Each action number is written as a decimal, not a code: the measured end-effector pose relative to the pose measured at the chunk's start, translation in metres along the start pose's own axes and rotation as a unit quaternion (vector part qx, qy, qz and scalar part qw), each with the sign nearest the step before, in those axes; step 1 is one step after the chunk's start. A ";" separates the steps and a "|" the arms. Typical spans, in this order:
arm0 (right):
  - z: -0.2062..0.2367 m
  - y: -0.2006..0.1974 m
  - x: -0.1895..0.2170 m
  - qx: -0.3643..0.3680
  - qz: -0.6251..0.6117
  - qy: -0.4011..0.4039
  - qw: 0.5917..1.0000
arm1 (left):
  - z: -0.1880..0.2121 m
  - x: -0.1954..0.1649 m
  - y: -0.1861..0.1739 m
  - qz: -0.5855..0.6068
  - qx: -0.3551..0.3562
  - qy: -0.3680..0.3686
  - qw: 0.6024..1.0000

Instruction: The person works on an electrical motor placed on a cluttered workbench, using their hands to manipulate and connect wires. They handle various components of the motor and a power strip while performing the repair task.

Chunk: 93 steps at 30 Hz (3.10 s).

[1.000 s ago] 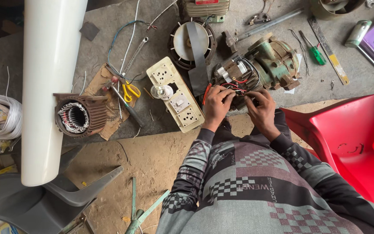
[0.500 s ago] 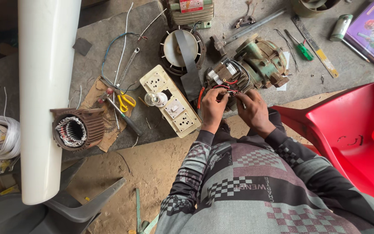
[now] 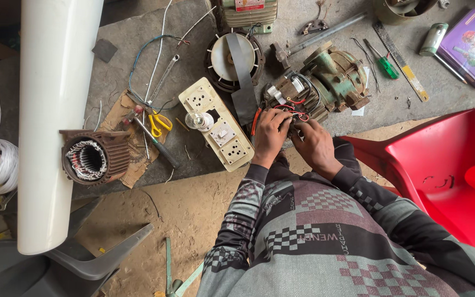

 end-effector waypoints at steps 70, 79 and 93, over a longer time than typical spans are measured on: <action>-0.053 -0.038 0.013 0.051 -0.007 -0.150 0.987 | 0.037 0.008 -0.003 -0.056 -0.060 -0.027 0.996; -0.053 -0.017 0.028 0.120 0.051 -0.241 0.962 | 0.028 -0.003 0.001 -0.012 -0.059 -0.064 0.996; -0.017 -0.024 0.023 0.091 0.128 -0.258 0.953 | 0.033 0.010 0.011 -0.029 -0.052 -0.005 0.998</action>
Point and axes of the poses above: each hand's wrist, its own z-axis away from the middle knuckle, its own y-axis out of the palm, x = y × z, the point moved 9 cm from there along -z, towards the middle knuckle, and after that the axes turned 5 degrees about -x, right-handed, at the moved point
